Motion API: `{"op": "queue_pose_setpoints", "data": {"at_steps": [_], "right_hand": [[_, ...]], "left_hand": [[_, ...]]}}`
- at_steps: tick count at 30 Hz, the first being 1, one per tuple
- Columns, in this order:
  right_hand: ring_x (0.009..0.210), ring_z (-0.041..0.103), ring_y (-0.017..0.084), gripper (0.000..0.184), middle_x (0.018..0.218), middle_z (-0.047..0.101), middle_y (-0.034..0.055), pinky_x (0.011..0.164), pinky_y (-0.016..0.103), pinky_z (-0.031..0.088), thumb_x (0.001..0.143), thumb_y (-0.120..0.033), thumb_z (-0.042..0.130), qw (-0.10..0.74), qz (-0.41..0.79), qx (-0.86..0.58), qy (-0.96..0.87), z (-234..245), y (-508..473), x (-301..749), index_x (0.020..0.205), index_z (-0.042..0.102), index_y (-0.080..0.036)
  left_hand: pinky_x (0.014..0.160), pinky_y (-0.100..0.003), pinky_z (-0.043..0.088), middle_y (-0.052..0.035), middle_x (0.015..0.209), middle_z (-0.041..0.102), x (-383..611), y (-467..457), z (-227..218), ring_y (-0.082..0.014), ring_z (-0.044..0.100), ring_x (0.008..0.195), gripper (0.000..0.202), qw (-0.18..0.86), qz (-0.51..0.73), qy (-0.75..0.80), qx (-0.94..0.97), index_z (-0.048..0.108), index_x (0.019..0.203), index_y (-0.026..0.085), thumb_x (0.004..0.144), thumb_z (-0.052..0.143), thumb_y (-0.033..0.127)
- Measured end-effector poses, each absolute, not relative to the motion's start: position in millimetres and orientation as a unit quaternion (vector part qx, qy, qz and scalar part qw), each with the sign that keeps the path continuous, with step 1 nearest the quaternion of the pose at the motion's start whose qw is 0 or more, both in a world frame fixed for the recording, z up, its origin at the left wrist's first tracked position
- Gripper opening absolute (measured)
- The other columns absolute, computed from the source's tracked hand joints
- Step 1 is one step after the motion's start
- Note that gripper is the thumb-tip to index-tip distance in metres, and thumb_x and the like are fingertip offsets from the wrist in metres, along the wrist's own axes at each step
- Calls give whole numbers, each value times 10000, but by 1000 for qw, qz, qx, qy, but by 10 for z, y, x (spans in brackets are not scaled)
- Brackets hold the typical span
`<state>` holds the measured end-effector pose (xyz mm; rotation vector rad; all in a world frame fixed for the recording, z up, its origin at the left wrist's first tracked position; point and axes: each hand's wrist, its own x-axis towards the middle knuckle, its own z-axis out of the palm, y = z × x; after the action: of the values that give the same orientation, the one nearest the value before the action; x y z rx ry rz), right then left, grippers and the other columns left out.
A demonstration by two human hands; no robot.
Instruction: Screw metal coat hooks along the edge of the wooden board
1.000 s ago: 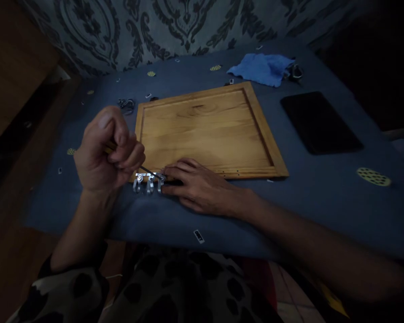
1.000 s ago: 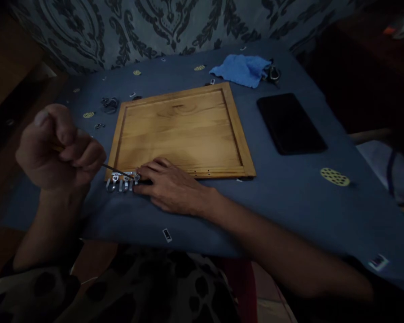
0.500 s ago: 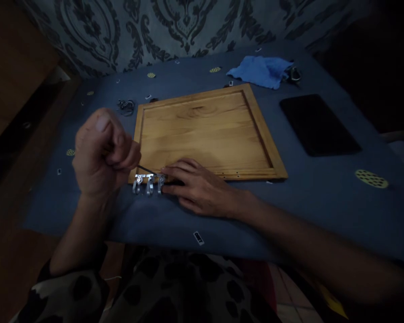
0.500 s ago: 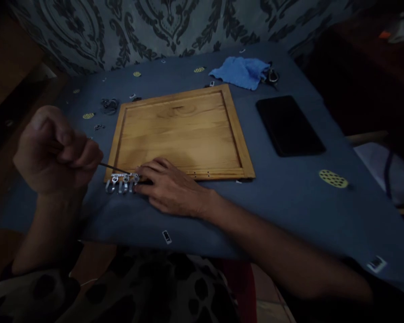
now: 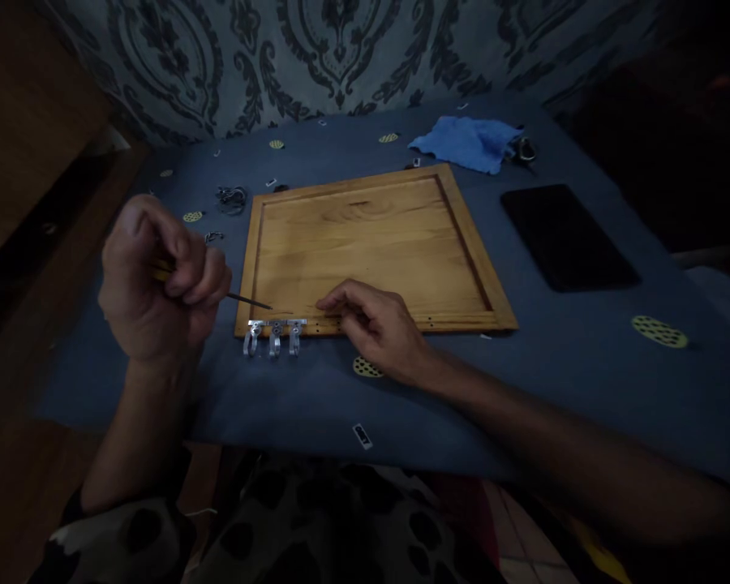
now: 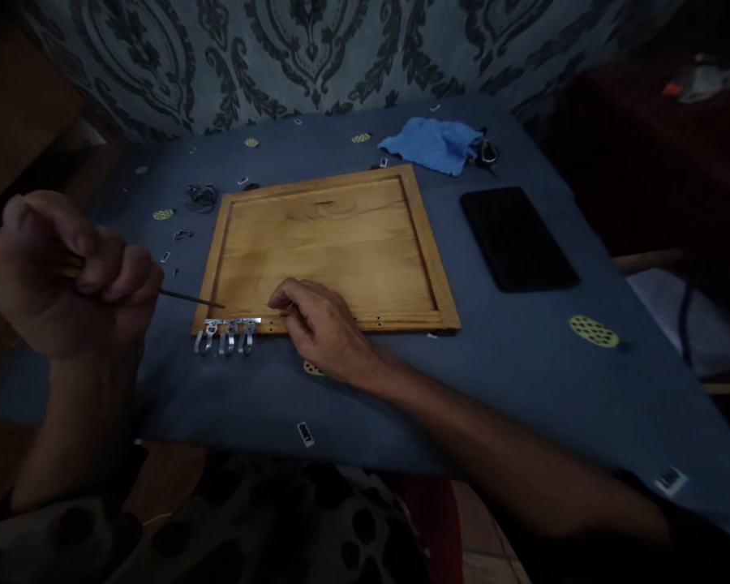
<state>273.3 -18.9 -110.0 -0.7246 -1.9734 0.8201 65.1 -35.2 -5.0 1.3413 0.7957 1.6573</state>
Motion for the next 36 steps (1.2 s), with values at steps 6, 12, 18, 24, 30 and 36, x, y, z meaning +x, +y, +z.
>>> {"op": "queue_pose_setpoints", "data": {"at_steps": [6, 12, 18, 24, 30, 36], "right_hand": [[952, 713, 174, 304, 1037, 749, 72, 793, 309, 566, 876, -40, 456, 411, 325, -271, -807, -1118, -173, 2737, 1081, 640, -169], [1105, 675, 221, 316, 1197, 727, 123, 924, 395, 560, 1020, -241, 504, 405, 309, -264, -819, -976, -88, 2681, 1298, 624, -151], [910, 702, 187, 330, 1057, 767, 83, 828, 336, 543, 986, -257, 531, 348, 438, -254, -789, -817, 98, 2422, 1227, 719, -132], [684, 656, 128, 322, 814, 737, 12, 617, 229, 514, 944, -290, 617, 323, 435, -248, -803, -944, 239, 2268, 1189, 734, -118], [849, 712, 185, 291, 977, 778, 76, 749, 301, 561, 970, -179, 538, 314, 323, -290, -845, -955, 375, 2410, 1183, 734, -149], [879, 690, 217, 266, 913, 729, 100, 820, 339, 551, 996, -140, 486, 293, 181, -331, -879, -1065, 404, 2518, 1011, 750, -159]], "left_hand": [[383, -208, 240, 56, 475, 201, 675, -220, -113, -73, 236, 380, 593, 408, 696, 382, 451, 528, 598, 192, 1103, 247, 325], [446, -191, 333, 56, 513, 263, 661, 40, -240, -80, 303, 441, 494, 500, 672, 356, 414, 569, 651, 204, 1056, 458, 465], [445, -175, 352, 76, 500, 272, 752, 183, -297, -71, 349, 435, 530, 547, 666, 358, 361, 512, 649, 197, 953, 589, 624], [463, -188, 377, 94, 534, 262, 638, 198, -487, -70, 333, 434, 565, 486, 643, 433, 404, 438, 691, 207, 944, 515, 706], [797, -354, 595, -50, 999, 673, 167, 367, -626, -169, 663, 881, 292, 310, 578, 539, 529, 647, 1063, 140, 976, 645, 418], [961, -471, 586, -111, 1293, 633, -639, 532, -694, -247, 651, 1130, 377, 126, 501, 669, 535, 607, 1278, 164, 981, 641, 394]]}}
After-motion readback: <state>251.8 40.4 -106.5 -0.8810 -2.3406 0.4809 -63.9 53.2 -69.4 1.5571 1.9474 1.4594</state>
